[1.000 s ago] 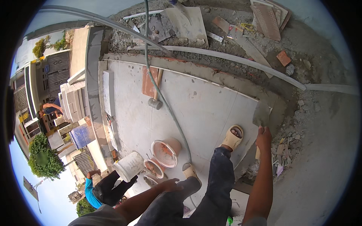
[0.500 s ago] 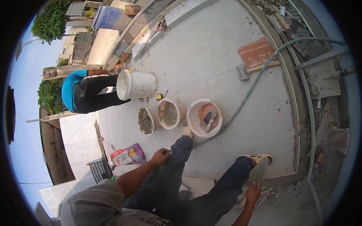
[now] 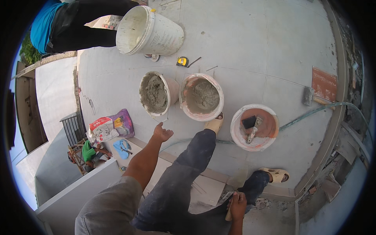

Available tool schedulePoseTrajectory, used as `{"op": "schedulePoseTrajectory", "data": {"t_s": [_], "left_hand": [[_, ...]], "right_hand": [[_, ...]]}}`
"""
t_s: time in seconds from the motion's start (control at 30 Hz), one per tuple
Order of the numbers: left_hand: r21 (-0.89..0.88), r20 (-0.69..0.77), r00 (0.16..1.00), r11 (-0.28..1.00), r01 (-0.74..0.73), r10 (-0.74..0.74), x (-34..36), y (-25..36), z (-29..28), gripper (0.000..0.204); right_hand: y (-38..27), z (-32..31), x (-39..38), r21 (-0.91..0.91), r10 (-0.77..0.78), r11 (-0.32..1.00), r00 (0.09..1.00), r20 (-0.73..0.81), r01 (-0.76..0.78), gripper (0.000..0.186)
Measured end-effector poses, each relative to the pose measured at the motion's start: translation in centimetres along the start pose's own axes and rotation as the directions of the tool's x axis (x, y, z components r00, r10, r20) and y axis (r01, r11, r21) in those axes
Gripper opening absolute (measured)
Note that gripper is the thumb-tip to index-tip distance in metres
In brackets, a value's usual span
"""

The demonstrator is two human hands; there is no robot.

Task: The person scoops cement from a bucket using a trowel and applies it to the floor surface, smoothing it along a linear section. The person moves around the work area, handling buckets and tools while another worker is present nearby.

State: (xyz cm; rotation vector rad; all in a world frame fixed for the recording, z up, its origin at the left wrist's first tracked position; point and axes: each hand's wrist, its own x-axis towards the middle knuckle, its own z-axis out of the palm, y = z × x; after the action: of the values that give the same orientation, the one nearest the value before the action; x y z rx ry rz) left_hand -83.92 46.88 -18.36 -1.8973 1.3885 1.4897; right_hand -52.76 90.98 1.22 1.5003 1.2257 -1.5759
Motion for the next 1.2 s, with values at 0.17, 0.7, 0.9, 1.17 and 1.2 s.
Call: {"op": "schedulePoseTrajectory", "data": {"t_s": [0.17, 0.7, 0.9, 1.17, 1.2], "left_hand": [[-0.545, 0.132, 0.987, 0.825, 0.151, -0.093, 6.4, 2.7, 1.1, 0.081], [-0.318, 0.023, 0.934, 0.889, -0.330, 0.355, -18.3, 14.6, -0.8, 0.042], [0.089, 0.316, 0.870, 0.901, -0.425, 0.379, -44.4, 11.4, -3.4, 0.019], [0.501, 0.489, 0.827, 0.686, -0.528, 0.279, -68.1, -8.1, 10.0, 0.048], [0.526, 0.525, 0.814, 0.656, -0.541, 0.250, -68.2, -10.8, 11.4, 0.050]], "right_hand": [[-1.4, 1.4, 0.6, -0.106, 0.002, 0.994, 1.000, -0.023, -0.005, 0.030], [-0.5, -10.0, -4.3, 0.146, 0.101, 0.987, 0.976, -0.191, -0.074, 0.033], [9.8, -18.8, -7.1, 0.312, 0.190, 0.946, 0.924, -0.331, -0.082, 0.032], [20.6, -24.4, -8.6, 0.552, 0.297, 0.829, 0.907, -0.297, -0.091, 0.026], [21.9, -25.0, -8.4, 0.588, 0.304, 0.805, 0.908, -0.289, -0.082, 0.025]]}}
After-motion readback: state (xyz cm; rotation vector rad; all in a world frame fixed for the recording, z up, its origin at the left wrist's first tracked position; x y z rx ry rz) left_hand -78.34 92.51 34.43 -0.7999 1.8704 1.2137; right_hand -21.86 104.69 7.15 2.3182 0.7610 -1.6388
